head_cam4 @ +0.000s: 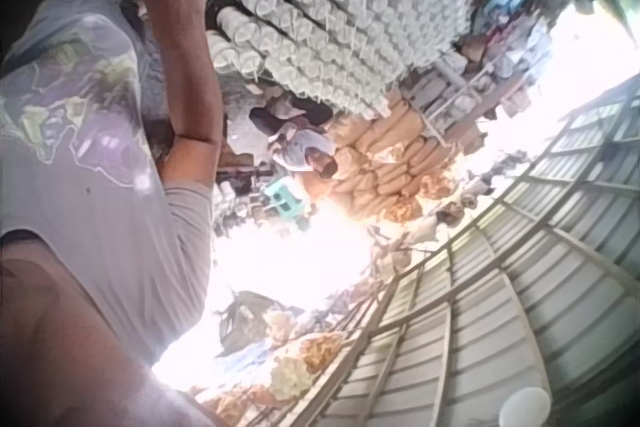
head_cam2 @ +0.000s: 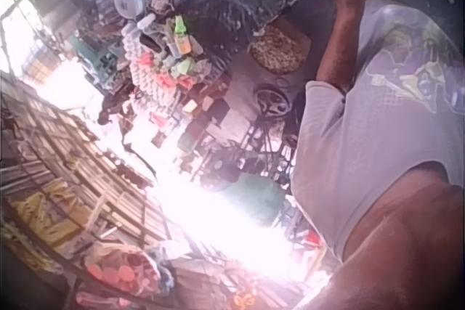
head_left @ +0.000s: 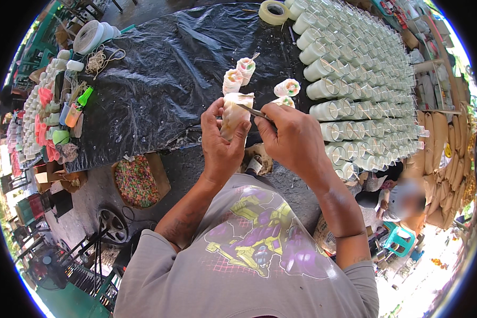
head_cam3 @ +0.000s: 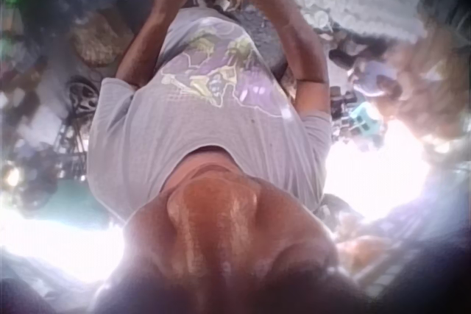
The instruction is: The person trims the wicks of several spiral-patterned candles using a small blade. They hold each candle, cut the wick, and place the finished candle on a table alongside others.
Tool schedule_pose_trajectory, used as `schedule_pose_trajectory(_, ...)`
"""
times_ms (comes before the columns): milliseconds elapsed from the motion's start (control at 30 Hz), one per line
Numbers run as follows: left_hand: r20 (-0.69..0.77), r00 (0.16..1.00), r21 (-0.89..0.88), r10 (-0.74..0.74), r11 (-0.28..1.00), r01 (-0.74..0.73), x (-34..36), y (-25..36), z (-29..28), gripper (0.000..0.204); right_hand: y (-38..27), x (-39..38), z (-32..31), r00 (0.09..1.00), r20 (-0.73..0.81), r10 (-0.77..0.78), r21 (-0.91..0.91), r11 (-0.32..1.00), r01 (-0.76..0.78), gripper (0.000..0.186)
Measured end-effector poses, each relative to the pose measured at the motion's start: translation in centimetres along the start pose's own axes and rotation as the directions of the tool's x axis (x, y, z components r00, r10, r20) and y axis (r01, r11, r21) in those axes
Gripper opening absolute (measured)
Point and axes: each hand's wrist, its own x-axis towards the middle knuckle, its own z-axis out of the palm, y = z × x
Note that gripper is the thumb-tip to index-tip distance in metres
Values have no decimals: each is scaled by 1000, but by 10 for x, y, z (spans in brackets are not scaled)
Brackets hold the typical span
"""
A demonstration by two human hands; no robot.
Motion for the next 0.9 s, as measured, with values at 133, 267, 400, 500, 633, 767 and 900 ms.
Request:
schedule_pose_trajectory(133,-6,1000,20,3,1000,-3,0,0,0,69,12,6,-6,994,-31,108,-27,994,-109,17)
schedule_pose_trajectory(267,1,999,64,37,997,-37,-1,-3,0,70,16,5,-2,987,-4,159,299,942,-151,27)
schedule_pose_trajectory(400,51,997,123,53,991,-59,-2,4,1,75,25,1,24,958,158,239,650,705,-283,47)
schedule_pose_trajectory(500,98,978,278,187,938,-207,0,8,0,79,32,1,30,879,397,262,769,428,-475,47)
schedule_pose_trajectory(633,152,983,246,102,959,-138,1,22,0,83,56,-7,52,885,384,265,884,170,-435,35)
schedule_pose_trajectory(767,317,931,2,-180,982,189,-2,21,-18,80,71,-13,56,884,373,280,926,-55,-373,33)
schedule_pose_trajectory(900,559,751,-243,-351,796,554,-4,16,-34,69,79,-19,61,893,353,278,936,-110,-336,36)
